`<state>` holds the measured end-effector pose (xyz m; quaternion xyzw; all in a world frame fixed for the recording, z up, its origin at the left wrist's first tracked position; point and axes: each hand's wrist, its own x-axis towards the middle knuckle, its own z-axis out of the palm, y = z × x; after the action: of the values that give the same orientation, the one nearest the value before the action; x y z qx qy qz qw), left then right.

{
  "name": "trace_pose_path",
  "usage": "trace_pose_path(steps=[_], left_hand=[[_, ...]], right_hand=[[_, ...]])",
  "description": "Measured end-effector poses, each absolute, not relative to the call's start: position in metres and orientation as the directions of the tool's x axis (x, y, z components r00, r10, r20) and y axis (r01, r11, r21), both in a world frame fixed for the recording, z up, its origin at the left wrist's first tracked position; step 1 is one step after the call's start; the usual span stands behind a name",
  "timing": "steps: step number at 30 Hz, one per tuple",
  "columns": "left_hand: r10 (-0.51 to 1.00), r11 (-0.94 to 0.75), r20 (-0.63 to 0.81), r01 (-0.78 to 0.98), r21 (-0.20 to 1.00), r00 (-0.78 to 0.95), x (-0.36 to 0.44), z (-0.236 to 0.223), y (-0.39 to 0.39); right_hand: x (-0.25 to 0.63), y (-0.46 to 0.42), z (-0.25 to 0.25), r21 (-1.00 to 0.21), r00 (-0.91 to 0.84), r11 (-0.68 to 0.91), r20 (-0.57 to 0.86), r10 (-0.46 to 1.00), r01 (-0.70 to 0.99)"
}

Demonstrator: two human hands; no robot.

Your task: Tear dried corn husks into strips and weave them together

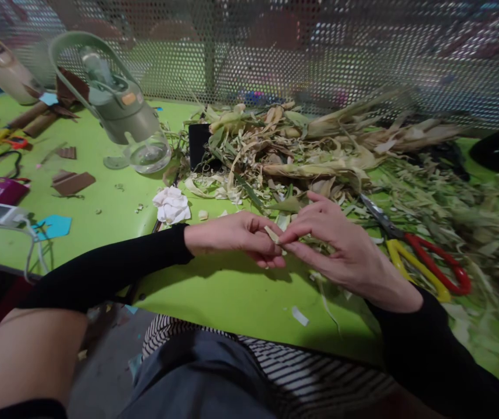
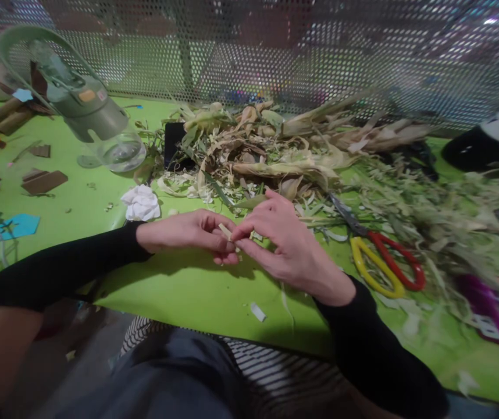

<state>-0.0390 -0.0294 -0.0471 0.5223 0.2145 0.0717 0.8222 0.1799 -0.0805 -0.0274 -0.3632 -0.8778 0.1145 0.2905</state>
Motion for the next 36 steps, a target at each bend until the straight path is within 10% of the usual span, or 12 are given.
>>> trace_pose_path(steps=[36], left_hand=[[0.502, 0.445, -0.27, 0.022, 0.895, 0.821, -0.032, -0.061, -0.033]], right_hand=[[0.183, -0.082, -0.042, -0.11, -0.605, 0.697, 0.413, 0.681, 0.709]])
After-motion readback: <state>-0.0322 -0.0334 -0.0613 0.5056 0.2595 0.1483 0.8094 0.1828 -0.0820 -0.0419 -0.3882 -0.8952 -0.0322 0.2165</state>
